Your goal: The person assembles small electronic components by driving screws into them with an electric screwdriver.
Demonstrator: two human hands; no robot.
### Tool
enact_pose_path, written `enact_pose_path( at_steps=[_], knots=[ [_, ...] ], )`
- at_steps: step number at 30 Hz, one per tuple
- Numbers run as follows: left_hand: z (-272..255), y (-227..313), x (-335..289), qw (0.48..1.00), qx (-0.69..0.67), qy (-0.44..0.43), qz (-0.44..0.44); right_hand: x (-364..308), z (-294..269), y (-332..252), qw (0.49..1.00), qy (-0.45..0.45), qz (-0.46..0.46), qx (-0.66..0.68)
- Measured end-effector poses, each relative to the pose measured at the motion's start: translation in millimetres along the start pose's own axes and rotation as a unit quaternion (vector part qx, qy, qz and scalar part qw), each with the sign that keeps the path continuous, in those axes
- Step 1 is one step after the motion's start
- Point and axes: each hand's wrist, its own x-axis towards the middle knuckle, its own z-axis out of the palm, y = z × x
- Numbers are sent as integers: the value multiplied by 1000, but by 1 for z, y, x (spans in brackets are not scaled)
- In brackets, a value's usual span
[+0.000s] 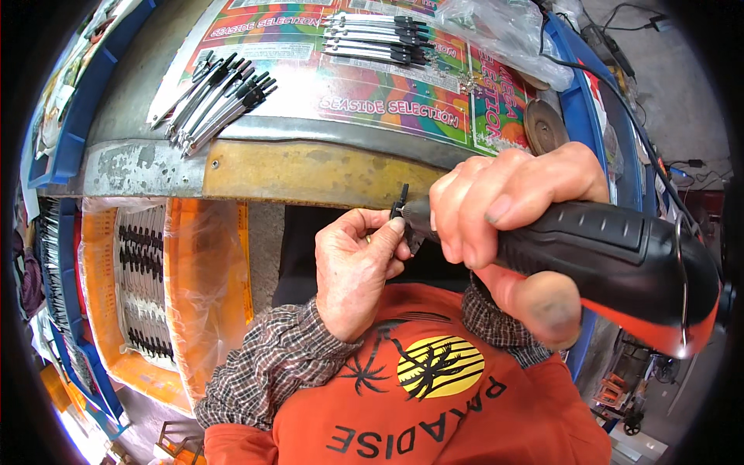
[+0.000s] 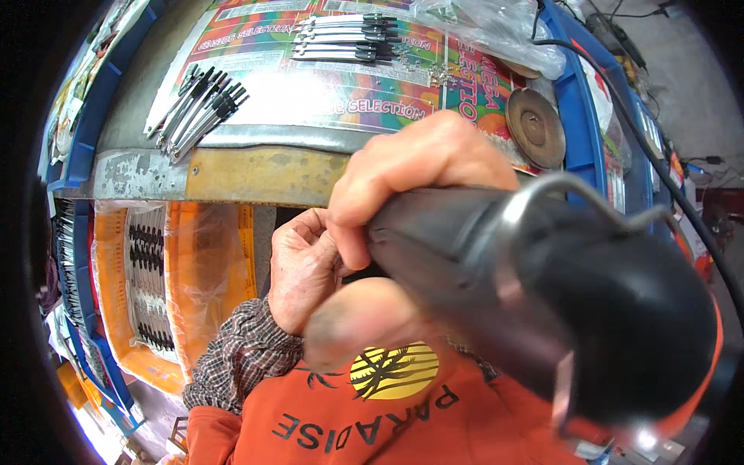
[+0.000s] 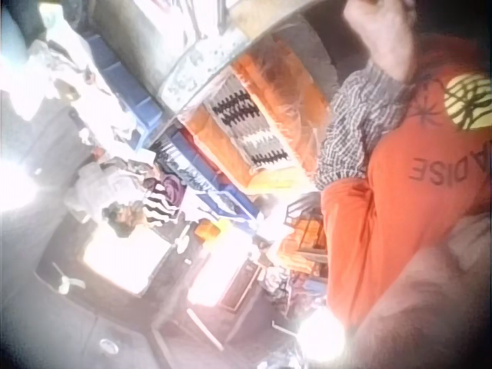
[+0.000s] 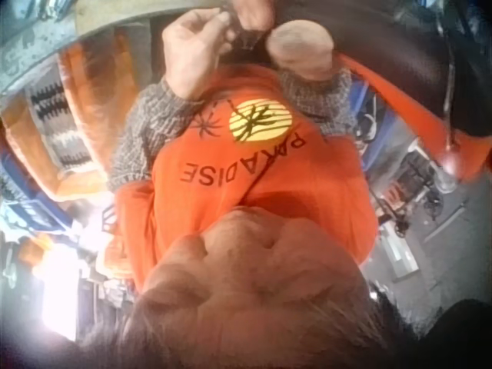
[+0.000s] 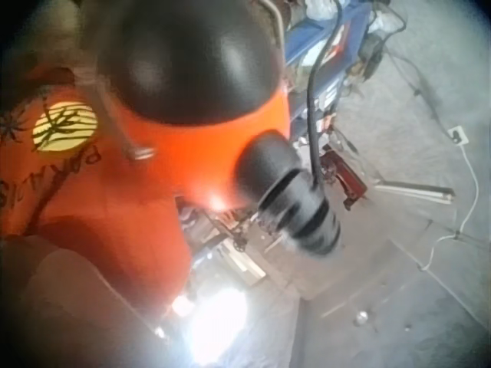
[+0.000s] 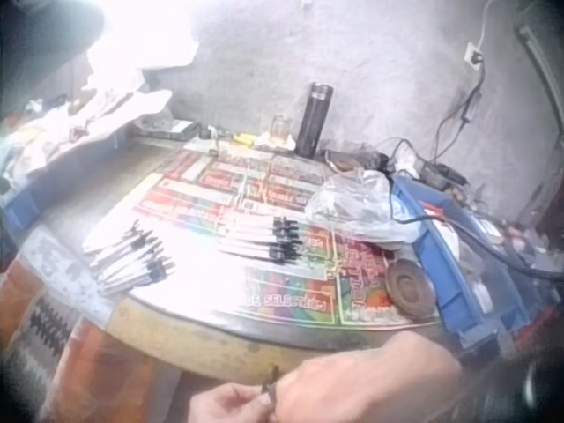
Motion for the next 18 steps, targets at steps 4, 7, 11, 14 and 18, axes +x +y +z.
enact_pose_path(
  at_steps=[4,7,11,14,18],
  knots=[
    [0,-3,4,1000,5,14,-4,2,11,-1,998,50,23,-36],
    [1,-2,4,1000,12,15,-12,2,11,-4,995,74,50,-44],
    [2,1,2,999,26,17,-9,4,10,-1,997,61,20,-30],
    [3,1,3,999,43,26,-5,9,11,5,998,54,9,23],
    [3,4,1,1000,13,-1,5,15,10,13,993,37,-12,115]
  ],
)
